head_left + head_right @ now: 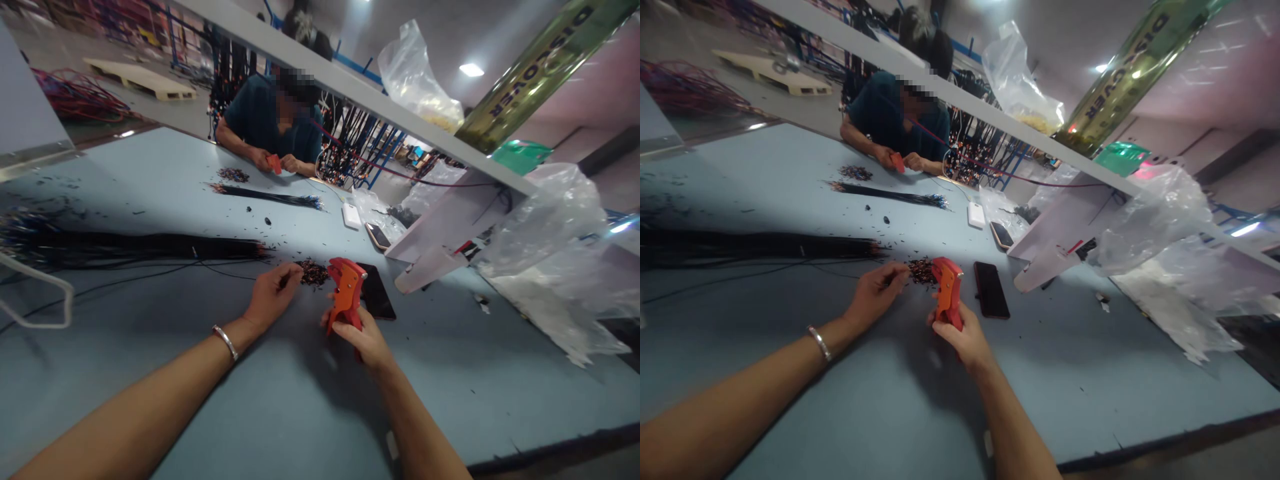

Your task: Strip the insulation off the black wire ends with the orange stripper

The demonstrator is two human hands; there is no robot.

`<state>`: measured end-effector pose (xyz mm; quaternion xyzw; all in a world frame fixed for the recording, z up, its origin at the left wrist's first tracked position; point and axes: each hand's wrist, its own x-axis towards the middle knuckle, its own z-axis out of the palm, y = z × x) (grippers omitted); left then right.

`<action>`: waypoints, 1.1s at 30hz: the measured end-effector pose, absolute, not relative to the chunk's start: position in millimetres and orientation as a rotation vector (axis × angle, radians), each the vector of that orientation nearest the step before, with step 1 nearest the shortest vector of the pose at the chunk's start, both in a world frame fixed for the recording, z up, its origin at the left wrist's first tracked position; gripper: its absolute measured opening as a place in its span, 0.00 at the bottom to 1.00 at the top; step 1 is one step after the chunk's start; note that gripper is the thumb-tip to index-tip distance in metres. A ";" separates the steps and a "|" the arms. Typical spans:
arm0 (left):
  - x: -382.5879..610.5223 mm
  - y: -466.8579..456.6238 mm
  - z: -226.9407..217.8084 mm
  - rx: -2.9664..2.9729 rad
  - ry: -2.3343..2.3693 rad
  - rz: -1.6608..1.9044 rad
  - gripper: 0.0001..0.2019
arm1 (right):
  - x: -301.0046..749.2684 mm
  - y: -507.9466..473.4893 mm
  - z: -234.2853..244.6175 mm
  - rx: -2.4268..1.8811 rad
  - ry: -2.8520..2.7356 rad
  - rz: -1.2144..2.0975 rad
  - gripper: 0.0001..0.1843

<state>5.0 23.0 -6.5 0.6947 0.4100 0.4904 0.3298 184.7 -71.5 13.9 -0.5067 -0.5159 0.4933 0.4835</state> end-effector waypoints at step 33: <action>11.0 13.1 2.4 1.430 0.705 0.957 0.11 | 177.0 -61.7 -7.3 -1.540 -1.912 -0.035 0.22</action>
